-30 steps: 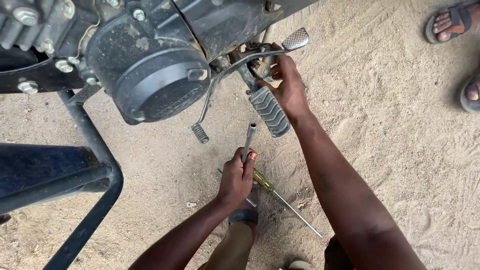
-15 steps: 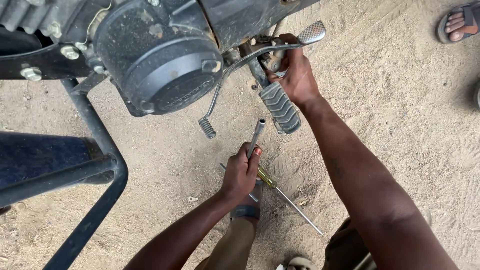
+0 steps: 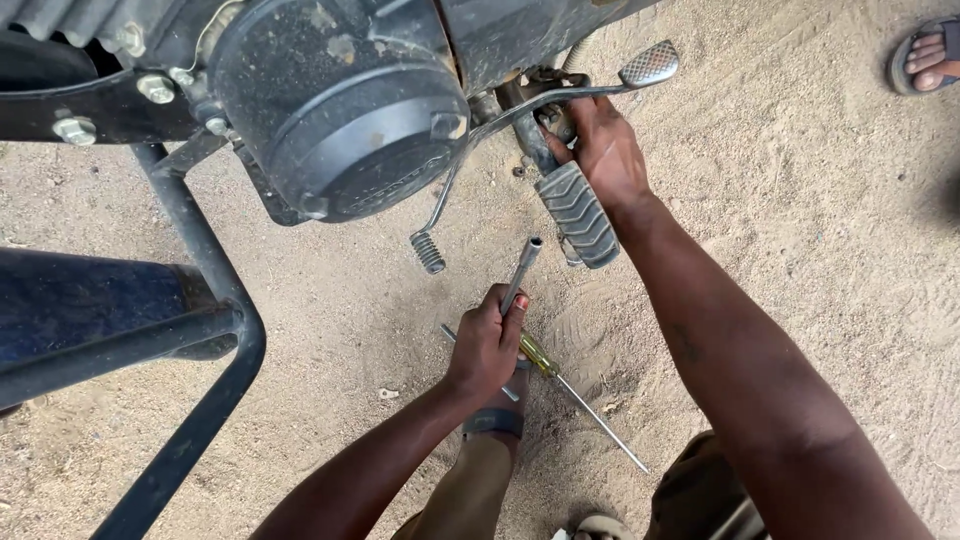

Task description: The recorder is seen repairing the footrest and associated components on a motorcycle using hand tools.

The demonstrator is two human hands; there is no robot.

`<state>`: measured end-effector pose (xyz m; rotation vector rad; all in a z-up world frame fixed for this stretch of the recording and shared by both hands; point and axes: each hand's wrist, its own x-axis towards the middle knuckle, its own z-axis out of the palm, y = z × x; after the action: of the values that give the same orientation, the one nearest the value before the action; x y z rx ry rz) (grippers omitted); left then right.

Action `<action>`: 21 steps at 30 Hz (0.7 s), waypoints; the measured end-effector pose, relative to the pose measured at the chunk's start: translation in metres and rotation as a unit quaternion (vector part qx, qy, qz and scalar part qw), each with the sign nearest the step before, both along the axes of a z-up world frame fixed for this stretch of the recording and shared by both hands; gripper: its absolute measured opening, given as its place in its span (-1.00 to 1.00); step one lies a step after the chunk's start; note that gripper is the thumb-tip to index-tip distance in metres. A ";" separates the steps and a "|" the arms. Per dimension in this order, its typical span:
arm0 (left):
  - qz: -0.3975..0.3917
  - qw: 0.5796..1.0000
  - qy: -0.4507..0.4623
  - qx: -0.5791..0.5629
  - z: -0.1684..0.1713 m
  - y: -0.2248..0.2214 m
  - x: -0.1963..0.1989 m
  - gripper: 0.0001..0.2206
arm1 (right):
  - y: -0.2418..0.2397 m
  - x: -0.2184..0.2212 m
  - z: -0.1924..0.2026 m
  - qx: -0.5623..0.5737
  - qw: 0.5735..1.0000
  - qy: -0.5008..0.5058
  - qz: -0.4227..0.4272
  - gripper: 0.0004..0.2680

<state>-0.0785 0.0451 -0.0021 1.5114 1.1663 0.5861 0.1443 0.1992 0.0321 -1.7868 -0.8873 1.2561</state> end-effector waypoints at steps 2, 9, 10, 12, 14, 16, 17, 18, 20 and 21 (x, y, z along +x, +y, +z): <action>-0.005 0.999 -0.018 0.026 -0.001 0.000 -0.001 -0.82 | -0.001 0.004 -0.011 0.046 0.993 -0.092 0.054 -0.73; -0.017 1.000 -0.023 0.011 -0.013 -0.003 -0.004 -0.82 | 0.013 0.028 -0.002 0.057 0.851 -0.427 0.299 -0.74; -0.015 0.999 -0.019 0.022 -0.019 -0.004 -0.004 -0.82 | 0.015 0.032 -0.009 0.092 0.831 -0.452 0.312 -0.78; -0.012 0.999 -0.014 0.029 -0.023 -0.003 -0.003 -0.82 | 0.019 0.038 -0.018 0.125 0.809 -0.473 0.325 -0.81; -0.020 0.999 -0.031 -0.013 -0.018 -0.001 -0.003 -0.83 | 0.020 0.040 -0.021 0.129 0.828 -0.440 0.321 -0.80; -0.018 0.999 -0.038 -0.010 -0.015 -0.004 -0.006 -0.83 | 0.031 0.052 -0.046 0.095 0.892 -0.318 0.308 -0.80; -0.015 0.999 -0.047 -0.002 -0.013 -0.003 -0.006 -0.83 | 0.039 0.060 -0.057 0.062 0.936 -0.191 0.288 -0.80; -0.015 0.999 -0.049 -0.002 -0.015 -0.004 -0.007 -0.83 | 0.038 0.057 -0.046 0.061 0.936 -0.193 0.288 -0.80; -0.017 0.999 -0.032 0.002 -0.019 -0.007 -0.009 -0.84 | 0.035 0.049 -0.027 0.000 0.944 -0.166 0.286 -0.85; -0.016 0.999 -0.034 0.000 -0.018 -0.006 -0.008 -0.84 | 0.028 0.040 -0.025 -0.002 0.944 -0.167 0.286 -0.85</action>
<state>-0.0864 0.0388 -0.0204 1.4976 1.0885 0.6109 0.1845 0.2271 0.0066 -1.8397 -1.6894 1.3083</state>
